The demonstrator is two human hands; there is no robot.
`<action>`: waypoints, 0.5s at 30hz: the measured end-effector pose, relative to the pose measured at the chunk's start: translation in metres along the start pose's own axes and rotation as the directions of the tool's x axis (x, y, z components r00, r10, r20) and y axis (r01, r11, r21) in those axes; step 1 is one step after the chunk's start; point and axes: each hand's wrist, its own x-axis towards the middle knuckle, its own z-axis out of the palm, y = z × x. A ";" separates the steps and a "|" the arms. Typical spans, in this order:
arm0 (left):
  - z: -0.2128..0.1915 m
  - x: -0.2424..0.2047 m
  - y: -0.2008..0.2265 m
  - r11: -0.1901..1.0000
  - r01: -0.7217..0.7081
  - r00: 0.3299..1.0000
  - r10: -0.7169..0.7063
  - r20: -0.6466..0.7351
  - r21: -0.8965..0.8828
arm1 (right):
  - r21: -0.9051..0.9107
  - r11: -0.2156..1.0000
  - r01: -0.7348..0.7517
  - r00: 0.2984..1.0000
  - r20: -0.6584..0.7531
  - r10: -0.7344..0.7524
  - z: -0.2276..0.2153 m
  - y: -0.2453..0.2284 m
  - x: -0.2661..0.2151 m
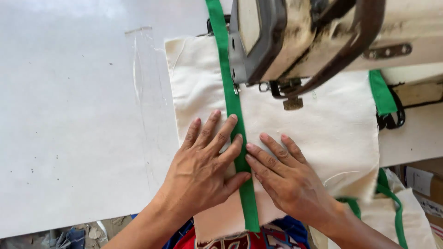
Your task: Attaching green straps to white fabric pieces using an industrial sewing machine and measuring for placement.
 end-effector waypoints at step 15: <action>-0.008 0.049 -0.047 0.999 -0.001 0.998 -0.002 0.065 0.051 | -0.043 0.998 0.040 0.995 -0.090 -0.044 0.002 0.043 0.055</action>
